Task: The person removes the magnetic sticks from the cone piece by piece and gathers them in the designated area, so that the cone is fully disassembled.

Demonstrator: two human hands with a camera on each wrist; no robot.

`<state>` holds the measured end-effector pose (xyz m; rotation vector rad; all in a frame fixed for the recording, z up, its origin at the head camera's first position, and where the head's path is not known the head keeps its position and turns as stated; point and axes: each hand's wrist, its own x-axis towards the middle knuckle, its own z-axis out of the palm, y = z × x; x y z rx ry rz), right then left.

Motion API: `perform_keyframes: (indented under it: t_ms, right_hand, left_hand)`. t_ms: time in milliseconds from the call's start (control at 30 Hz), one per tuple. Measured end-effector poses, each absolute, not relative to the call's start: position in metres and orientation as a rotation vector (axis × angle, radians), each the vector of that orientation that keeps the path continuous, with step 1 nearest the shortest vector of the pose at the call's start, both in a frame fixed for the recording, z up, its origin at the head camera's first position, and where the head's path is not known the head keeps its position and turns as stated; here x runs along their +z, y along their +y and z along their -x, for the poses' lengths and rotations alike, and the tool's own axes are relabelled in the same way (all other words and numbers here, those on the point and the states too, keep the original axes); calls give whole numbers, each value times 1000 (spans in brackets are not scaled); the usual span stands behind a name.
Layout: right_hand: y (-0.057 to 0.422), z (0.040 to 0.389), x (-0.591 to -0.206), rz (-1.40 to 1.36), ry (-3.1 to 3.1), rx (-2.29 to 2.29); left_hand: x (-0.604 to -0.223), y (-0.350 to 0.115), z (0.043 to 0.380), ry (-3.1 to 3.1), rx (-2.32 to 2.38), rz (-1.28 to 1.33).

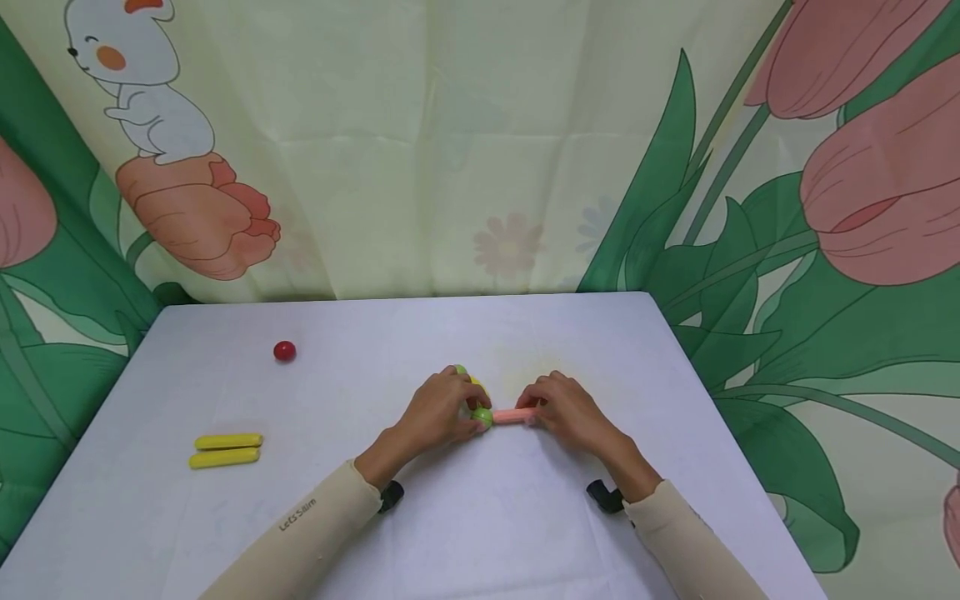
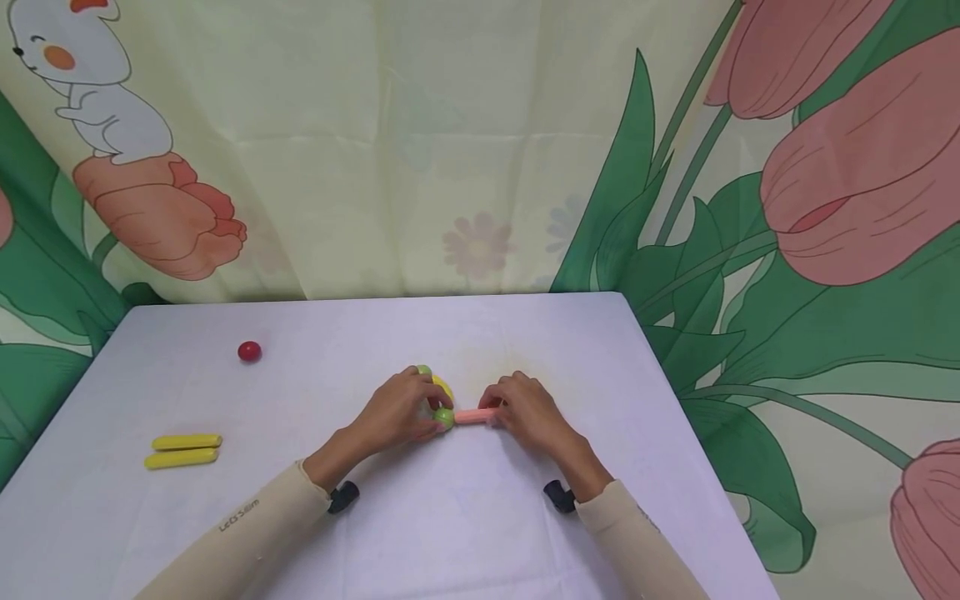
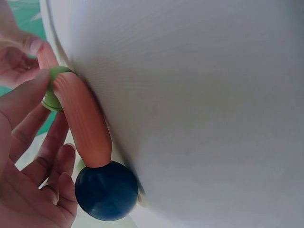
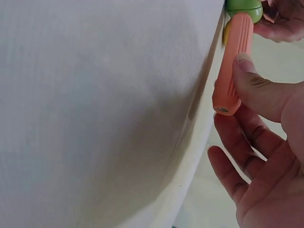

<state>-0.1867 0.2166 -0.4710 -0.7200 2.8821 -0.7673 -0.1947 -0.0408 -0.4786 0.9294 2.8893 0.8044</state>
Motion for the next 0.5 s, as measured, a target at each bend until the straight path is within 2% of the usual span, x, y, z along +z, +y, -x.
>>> perform_keyframes:
  t_ms: [167,500]
  right_hand:
    - [226,188,-468,721,2862,-782]
    - [253,186,-465,547,2937,-801]
  left_hand:
    - [-478,-41,195,2894,784,-941]
    - [-481,-41,194,2911,811,-935]
